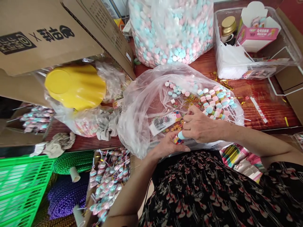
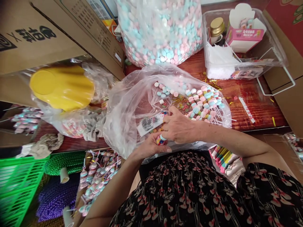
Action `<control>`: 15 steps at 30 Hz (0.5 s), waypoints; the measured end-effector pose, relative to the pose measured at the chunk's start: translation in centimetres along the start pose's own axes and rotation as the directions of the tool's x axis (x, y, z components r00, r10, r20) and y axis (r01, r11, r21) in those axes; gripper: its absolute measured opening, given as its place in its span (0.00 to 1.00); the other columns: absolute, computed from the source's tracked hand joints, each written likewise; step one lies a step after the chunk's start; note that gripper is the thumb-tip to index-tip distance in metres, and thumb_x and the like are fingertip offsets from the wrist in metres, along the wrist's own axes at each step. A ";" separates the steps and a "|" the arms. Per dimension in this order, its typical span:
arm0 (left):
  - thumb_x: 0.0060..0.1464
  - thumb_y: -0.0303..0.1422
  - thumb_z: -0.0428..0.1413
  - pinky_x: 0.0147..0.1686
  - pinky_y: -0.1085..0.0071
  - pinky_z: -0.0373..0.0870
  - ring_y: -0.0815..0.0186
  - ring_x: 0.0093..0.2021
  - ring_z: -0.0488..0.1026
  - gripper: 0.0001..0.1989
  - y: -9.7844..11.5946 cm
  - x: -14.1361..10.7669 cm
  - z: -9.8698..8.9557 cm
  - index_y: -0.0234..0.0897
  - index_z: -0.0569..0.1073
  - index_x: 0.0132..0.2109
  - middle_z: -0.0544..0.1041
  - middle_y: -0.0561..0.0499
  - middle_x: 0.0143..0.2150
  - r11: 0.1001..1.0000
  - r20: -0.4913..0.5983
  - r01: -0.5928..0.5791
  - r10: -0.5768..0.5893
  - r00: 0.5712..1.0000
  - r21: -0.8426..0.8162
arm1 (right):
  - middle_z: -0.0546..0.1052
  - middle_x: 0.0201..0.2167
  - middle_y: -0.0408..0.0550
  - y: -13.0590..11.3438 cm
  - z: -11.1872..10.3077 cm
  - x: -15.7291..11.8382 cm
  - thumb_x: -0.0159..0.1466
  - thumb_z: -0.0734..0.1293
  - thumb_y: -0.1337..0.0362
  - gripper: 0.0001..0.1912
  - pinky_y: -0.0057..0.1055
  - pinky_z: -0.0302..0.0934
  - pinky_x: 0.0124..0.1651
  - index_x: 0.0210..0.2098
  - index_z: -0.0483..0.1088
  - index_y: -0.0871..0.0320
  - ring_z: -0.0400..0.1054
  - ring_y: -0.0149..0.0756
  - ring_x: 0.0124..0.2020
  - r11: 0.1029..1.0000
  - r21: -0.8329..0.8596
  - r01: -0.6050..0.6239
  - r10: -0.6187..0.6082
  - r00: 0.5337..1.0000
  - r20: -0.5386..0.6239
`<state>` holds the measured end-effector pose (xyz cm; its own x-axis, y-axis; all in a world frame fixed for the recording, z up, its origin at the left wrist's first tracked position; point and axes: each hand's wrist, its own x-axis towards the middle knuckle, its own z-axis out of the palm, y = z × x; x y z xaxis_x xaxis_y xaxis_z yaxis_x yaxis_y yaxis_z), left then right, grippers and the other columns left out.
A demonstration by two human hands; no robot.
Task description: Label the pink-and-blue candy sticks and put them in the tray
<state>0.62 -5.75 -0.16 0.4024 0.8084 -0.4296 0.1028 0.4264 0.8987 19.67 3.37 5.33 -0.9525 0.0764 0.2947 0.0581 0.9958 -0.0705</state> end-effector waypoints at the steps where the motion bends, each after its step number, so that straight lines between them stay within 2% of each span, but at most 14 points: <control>1: 0.36 0.39 0.72 0.25 0.76 0.52 0.75 0.26 0.55 0.22 0.0 0.1 0.1 0.33 0.69 0.32 0.61 0.60 0.26 1.000 -0.002 -0.004 0.004 1.000 -0.003 | 0.72 0.24 0.42 -0.1 0.2 0.2 0.66 0.61 0.69 0.09 0.40 0.39 0.45 0.29 0.70 0.57 0.54 0.36 0.34 1.000 -0.002 0.005 -0.005 1.000 0.002; 5: 0.35 0.38 0.72 0.29 0.76 0.57 0.72 0.29 0.59 0.22 -0.3 0.2 0.0 0.33 0.70 0.33 0.64 0.58 0.28 1.000 0.011 -0.003 0.003 1.000 -0.028 | 0.72 0.24 0.43 -0.4 0.9 0.4 0.65 0.62 0.68 0.09 0.40 0.40 0.44 0.29 0.69 0.57 0.55 0.36 0.34 1.000 0.012 -0.021 0.020 0.999 0.046; 9: 0.37 0.38 0.71 0.33 0.74 0.61 0.70 0.32 0.63 0.24 -0.9 -0.2 -0.7 0.33 0.73 0.41 0.69 0.56 0.32 0.999 0.044 0.005 -0.004 0.999 -0.033 | 0.73 0.24 0.44 -0.3 1.1 0.0 0.65 0.63 0.69 0.09 0.40 0.40 0.45 0.28 0.70 0.57 0.56 0.36 0.35 0.993 0.077 -0.085 0.074 0.988 0.134; 12: 0.43 0.39 0.69 0.36 0.74 0.63 0.68 0.34 0.65 0.22 -1.1 -0.5 -0.9 0.34 0.73 0.43 0.71 0.55 0.34 0.986 -0.012 -0.055 0.057 0.998 0.156 | 0.75 0.26 0.45 -0.1 1.0 -0.1 0.64 0.63 0.70 0.09 0.39 0.40 0.43 0.28 0.71 0.58 0.57 0.35 0.33 0.978 0.115 -0.176 0.146 0.962 0.231; 15: 0.47 0.38 0.66 0.38 0.73 0.63 0.67 0.36 0.66 0.18 -1.3 -0.5 -0.8 0.34 0.73 0.42 0.72 0.55 0.34 0.888 -0.058 -0.124 0.167 0.984 0.443 | 0.77 0.28 0.47 0.0 1.0 0.1 0.65 0.63 0.70 0.08 0.38 0.39 0.41 0.30 0.73 0.59 0.58 0.35 0.32 0.962 0.112 -0.250 0.200 0.921 0.334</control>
<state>-0.40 -6.36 -1.17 0.3607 0.8902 -0.2783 0.4439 0.0985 0.8907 19.25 3.32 4.40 -0.9655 0.2532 -0.0607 0.2603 0.9330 -0.2485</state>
